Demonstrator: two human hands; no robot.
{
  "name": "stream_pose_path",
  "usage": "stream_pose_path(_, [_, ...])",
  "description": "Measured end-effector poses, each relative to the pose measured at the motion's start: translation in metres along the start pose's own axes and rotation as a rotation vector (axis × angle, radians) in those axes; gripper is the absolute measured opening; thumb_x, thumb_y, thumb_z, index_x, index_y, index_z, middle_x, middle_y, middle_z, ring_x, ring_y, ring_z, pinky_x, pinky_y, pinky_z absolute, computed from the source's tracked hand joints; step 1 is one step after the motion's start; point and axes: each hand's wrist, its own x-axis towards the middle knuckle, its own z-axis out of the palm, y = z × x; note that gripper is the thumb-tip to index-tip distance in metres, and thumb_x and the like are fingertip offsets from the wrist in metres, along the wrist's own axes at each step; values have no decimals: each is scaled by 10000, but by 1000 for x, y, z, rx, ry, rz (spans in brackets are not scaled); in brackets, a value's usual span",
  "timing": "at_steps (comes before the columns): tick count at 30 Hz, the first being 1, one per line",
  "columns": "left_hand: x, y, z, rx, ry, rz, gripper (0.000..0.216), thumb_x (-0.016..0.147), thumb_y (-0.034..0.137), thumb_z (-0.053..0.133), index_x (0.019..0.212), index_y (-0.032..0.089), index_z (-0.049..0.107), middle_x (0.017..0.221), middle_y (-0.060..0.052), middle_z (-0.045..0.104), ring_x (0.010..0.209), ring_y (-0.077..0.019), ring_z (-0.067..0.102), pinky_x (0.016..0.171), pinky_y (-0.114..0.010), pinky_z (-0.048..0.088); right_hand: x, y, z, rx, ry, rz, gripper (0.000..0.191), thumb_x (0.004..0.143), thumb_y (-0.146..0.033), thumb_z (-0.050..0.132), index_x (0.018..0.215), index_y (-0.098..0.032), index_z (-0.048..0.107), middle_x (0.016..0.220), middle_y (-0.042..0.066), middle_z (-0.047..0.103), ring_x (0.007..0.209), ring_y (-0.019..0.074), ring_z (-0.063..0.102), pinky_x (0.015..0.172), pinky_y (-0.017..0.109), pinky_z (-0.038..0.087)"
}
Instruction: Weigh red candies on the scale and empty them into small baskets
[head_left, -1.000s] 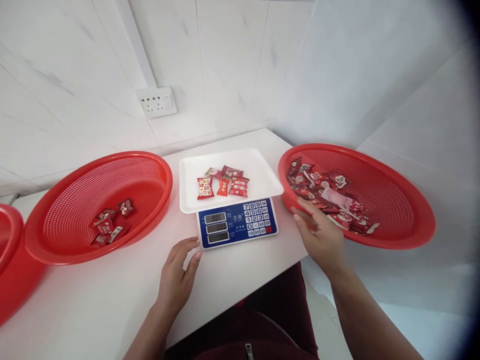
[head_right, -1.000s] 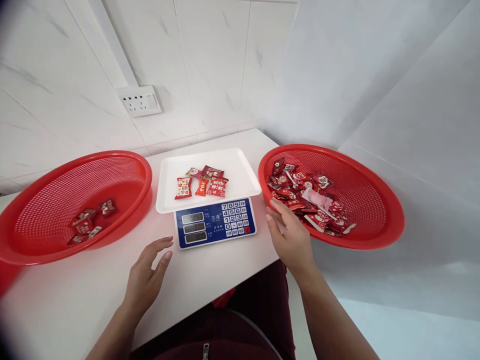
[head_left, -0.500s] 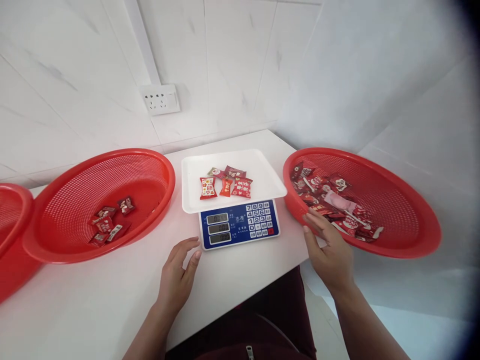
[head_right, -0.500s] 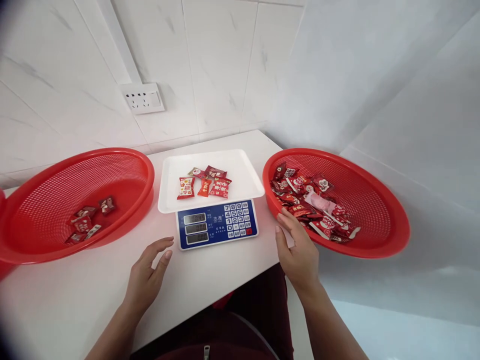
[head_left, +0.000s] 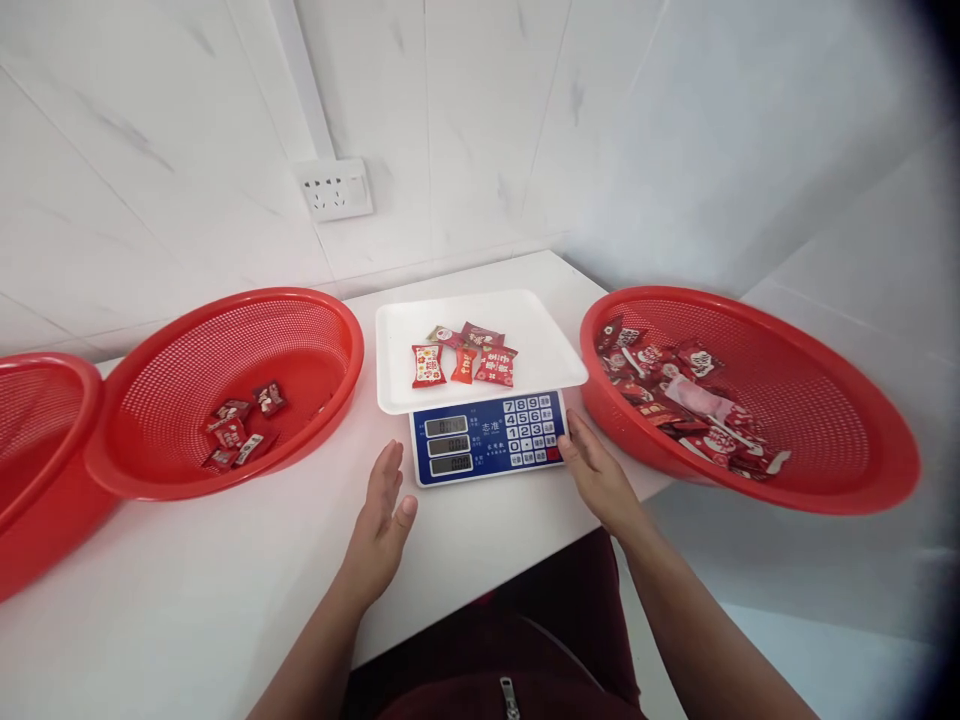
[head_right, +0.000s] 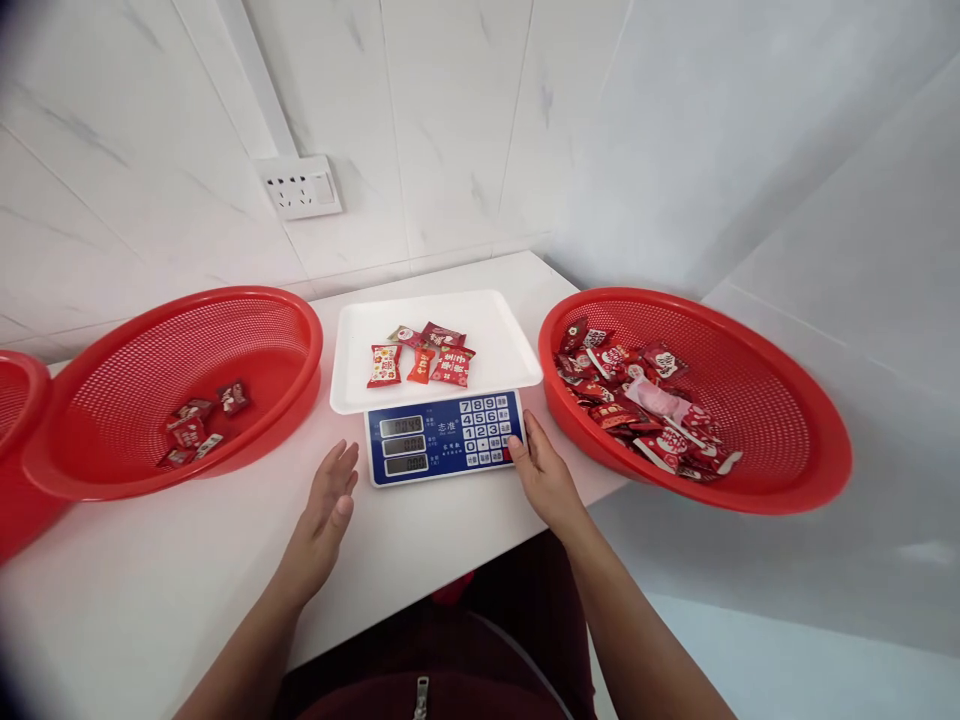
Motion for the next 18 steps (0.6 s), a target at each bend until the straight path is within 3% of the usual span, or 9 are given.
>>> stream_pose_path(6, [0,6,3,-136,-58,-115,732,876,529,439,1464,246,107,1541,-114,196,1406,-237,184,1144,-436,170,5,-12,-1,75,-40,34,610,851,-599,419,1351,-250,443,1432,41,422,1355,226,297,1115,402,257])
stream_pose_path(11, [0,6,2,-155,-68,-122,755,875,544,430,1471,236,84,1531,-131,221,1396,-249,220,1139,-456,173,4,-14,1,109,-56,32,598,848,-577,447,1356,-262,424,1380,43,489,1342,219,328,1105,405,280])
stream_pose_path(18, [0,4,3,-129,-46,-102,815,847,579,455,1475,222,78,1529,-147,217,1391,-274,227,1131,-466,189,2,-15,4,161,-103,-16,586,850,-551,468,1363,-277,395,1401,35,461,1305,198,393,1105,392,282])
